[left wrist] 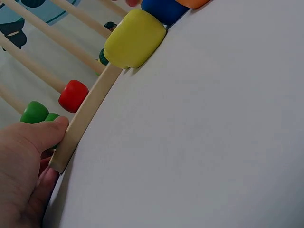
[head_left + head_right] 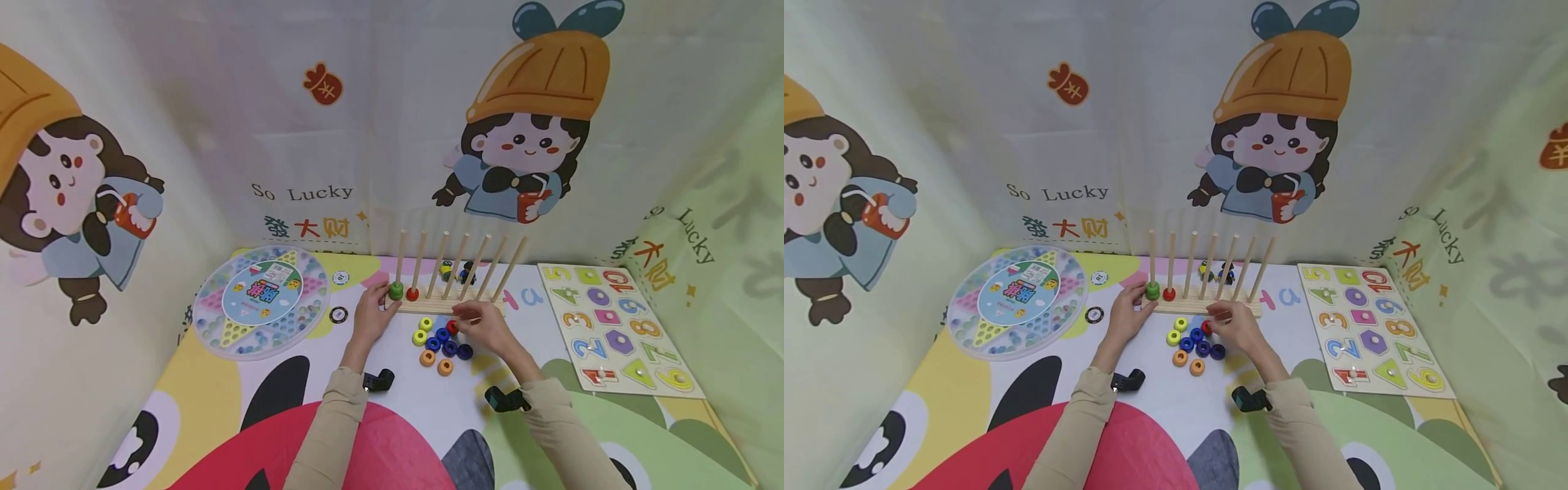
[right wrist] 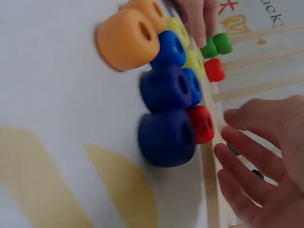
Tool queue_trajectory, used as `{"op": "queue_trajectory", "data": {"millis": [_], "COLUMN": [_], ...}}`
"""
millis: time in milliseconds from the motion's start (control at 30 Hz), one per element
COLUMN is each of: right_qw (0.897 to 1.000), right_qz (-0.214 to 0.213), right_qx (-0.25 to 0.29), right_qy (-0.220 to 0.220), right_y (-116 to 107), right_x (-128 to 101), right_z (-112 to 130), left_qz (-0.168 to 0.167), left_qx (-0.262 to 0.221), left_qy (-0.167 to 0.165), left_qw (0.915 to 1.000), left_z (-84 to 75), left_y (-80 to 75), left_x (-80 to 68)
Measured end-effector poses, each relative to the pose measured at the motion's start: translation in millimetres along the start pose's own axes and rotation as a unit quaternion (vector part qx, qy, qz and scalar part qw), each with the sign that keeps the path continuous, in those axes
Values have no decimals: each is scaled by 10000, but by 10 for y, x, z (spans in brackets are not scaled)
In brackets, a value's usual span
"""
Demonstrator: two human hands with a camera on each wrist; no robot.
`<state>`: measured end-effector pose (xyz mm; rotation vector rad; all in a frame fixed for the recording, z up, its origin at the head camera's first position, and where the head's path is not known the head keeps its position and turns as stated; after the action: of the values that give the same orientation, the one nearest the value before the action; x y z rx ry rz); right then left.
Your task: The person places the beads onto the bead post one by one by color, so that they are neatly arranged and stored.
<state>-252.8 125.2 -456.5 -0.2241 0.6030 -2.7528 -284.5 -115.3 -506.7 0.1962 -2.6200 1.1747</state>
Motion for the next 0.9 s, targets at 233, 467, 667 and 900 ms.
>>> {"op": "queue_trajectory", "data": {"millis": [233, 467, 667, 900], "right_qw": [9985, 9996, 9988, 9928], "right_qz": [524, 154, -443, -1034], "right_qx": [-164, -228, -98, 98], "right_qy": [4, 94, 165, -591], "right_y": [77, 63, 10, -51], "right_x": [-44, -65, -38, 93], "right_z": [-138, -193, -66, 395], "left_qz": [-23, 17, -39, -13], "left_qx": [-43, -79, 34, -9], "left_qy": [-8, 51, 53, 5], "left_qw": [10000, 10000, 10000, 10000], "left_z": [-26, -36, -14, 15], "left_y": [6, 45, 30, 8], "left_x": [-11, -17, -8, 8]}}
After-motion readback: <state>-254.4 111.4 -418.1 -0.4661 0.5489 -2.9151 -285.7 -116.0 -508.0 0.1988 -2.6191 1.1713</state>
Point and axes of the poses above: each hand's wrist, its own x-axis towards the middle knuckle, its own y-axis out of the palm, z = x × y, the point moved 6 cm from there along x, towards the middle knuckle, and after that the axes turned 13 degrees about x, right-handed, at the moved point
